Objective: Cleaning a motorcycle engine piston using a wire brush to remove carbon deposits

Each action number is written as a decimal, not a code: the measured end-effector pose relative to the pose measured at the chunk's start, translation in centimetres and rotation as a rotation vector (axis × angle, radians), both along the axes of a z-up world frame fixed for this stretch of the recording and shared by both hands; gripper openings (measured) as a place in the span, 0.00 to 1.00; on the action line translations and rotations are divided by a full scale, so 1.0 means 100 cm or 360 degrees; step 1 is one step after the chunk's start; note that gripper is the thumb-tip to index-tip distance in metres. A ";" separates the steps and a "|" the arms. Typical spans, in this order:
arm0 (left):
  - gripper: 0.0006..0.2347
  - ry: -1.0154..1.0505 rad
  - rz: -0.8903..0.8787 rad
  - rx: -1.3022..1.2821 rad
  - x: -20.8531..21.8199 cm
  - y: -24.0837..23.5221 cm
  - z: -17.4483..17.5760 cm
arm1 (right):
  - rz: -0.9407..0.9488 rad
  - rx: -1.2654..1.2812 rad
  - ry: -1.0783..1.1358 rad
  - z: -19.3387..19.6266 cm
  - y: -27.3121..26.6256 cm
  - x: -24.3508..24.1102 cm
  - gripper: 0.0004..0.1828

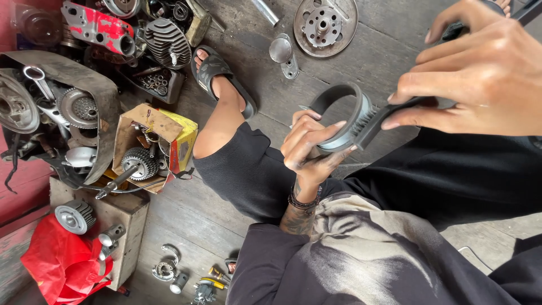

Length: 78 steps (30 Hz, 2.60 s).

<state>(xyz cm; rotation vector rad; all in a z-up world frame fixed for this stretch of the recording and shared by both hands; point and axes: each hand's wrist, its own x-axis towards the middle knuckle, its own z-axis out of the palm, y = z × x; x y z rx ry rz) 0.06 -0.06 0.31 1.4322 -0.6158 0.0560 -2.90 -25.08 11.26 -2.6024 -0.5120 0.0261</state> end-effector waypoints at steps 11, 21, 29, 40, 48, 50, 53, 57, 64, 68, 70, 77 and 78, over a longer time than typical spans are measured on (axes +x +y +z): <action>0.16 -0.0125 0.0029 0.0342 -0.001 -0.002 -0.003 | -0.0061 -0.0416 -0.0202 0.012 0.023 -0.005 0.18; 0.16 -0.0324 0.0069 0.0584 -0.003 -0.007 -0.001 | 0.0007 -0.0471 -0.0183 0.009 0.030 0.001 0.17; 0.17 -0.0268 0.0202 0.0526 0.007 -0.015 0.024 | -0.0167 -0.0420 -0.0448 0.002 0.055 0.007 0.17; 0.16 0.0029 0.0224 0.0203 -0.004 -0.015 0.021 | -0.0167 -0.0351 -0.0400 0.009 0.049 0.006 0.18; 0.14 0.0111 0.0189 -0.0030 0.001 -0.015 0.007 | -0.0334 -0.0271 -0.0371 0.006 0.035 0.010 0.16; 0.14 0.0049 0.0202 -0.0024 -0.001 -0.014 0.005 | -0.0281 -0.0274 -0.0374 0.003 0.029 0.011 0.19; 0.13 0.0424 -0.0020 -0.0338 -0.002 -0.009 0.003 | -0.0464 -0.0077 -0.0083 -0.003 0.002 0.018 0.22; 0.14 0.0812 -0.0178 -0.0844 -0.002 -0.009 -0.013 | -0.0533 0.0240 0.0138 -0.018 -0.009 0.027 0.16; 0.19 0.1360 -0.0433 -0.1818 0.007 0.001 -0.026 | -0.0566 -0.0352 0.0489 -0.032 -0.012 0.032 0.24; 0.06 0.1704 -0.0503 -0.2195 0.010 -0.003 -0.008 | -0.0584 0.0361 0.0166 -0.002 -0.015 0.021 0.11; 0.06 0.1752 -0.0672 -0.2260 0.012 -0.008 0.002 | -0.0585 0.0431 0.0125 -0.004 -0.017 0.014 0.12; 0.05 0.2054 -0.0949 -0.2559 0.015 -0.023 0.002 | -0.0264 0.0583 0.0154 -0.037 0.009 0.021 0.10; 0.05 0.2069 -0.0941 -0.2553 0.015 -0.021 0.002 | -0.0274 0.0591 0.0163 -0.034 0.014 0.019 0.10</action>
